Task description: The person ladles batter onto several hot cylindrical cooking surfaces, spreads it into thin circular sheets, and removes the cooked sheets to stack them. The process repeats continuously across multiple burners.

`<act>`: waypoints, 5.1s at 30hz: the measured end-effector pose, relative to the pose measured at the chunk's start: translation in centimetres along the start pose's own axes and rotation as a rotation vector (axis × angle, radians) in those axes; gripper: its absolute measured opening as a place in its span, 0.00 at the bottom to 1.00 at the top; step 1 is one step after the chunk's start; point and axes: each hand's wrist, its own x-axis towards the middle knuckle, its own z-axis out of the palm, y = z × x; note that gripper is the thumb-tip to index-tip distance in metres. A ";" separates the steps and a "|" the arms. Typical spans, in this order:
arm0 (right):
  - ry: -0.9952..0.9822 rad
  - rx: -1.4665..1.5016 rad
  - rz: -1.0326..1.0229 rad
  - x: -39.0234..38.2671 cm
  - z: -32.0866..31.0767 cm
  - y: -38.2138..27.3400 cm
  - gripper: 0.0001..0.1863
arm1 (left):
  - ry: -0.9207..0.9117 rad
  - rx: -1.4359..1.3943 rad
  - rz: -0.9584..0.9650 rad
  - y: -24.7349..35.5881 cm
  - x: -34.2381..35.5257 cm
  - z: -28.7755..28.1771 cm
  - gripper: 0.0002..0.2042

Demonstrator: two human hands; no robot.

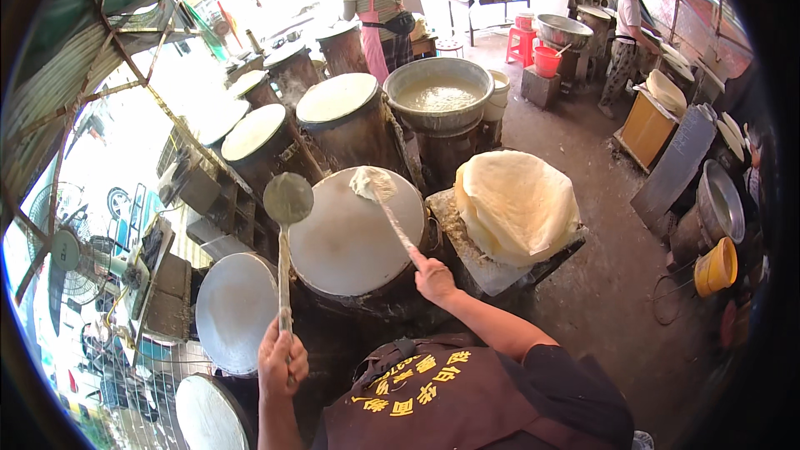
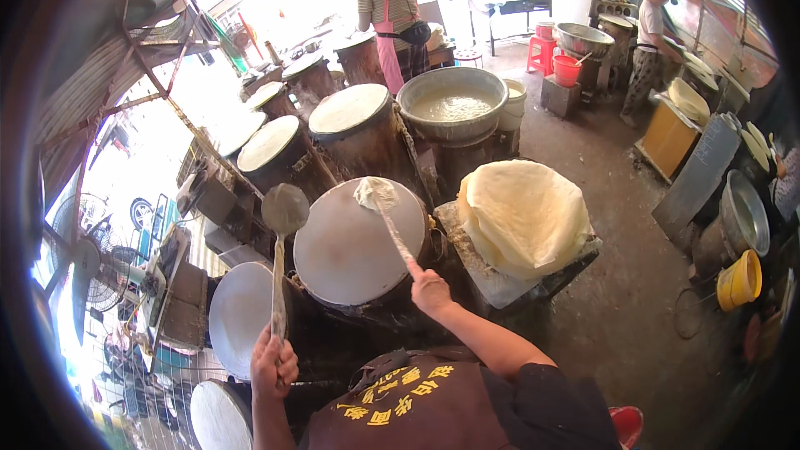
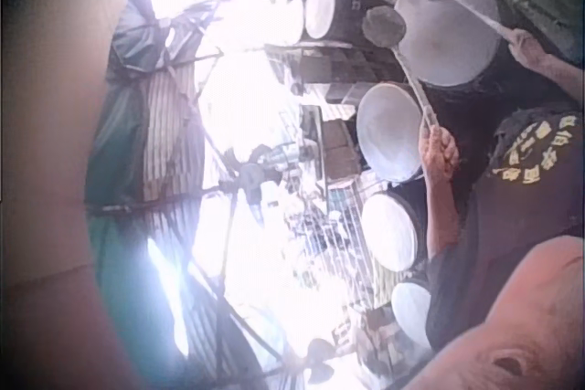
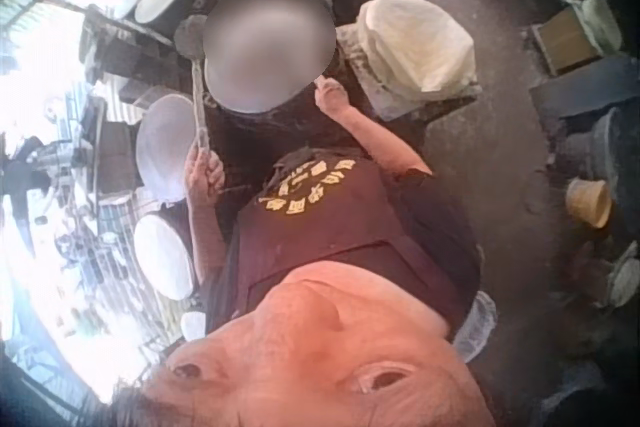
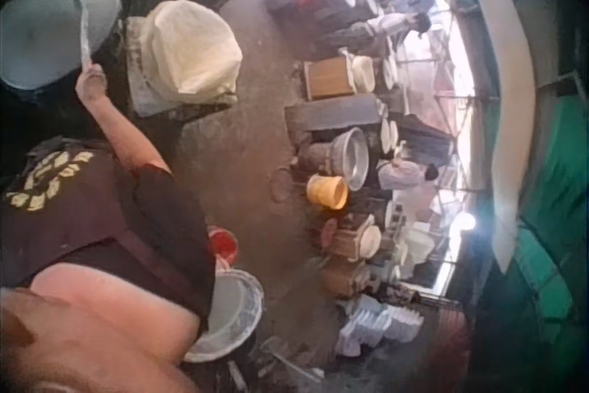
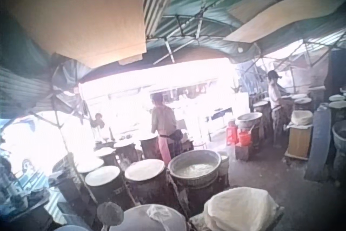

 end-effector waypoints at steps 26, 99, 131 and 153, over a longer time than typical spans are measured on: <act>-0.061 0.075 0.041 5.6 0.9 -6.5 0.28 | -0.169 -0.393 0.051 0.2 -12.7 -5.4 0.22; -0.358 0.174 -0.442 25.7 1.9 -0.3 0.24 | 0.261 -0.556 0.228 -2.7 -9.8 8.4 0.23; -0.846 0.107 -0.704 26.0 -4.7 2.1 0.23 | 0.413 -0.448 0.274 -2.9 -9.6 10.0 0.24; -0.744 -0.015 -0.713 23.1 -6.6 2.1 0.20 | 0.381 -0.496 0.220 -3.4 -9.1 12.6 0.24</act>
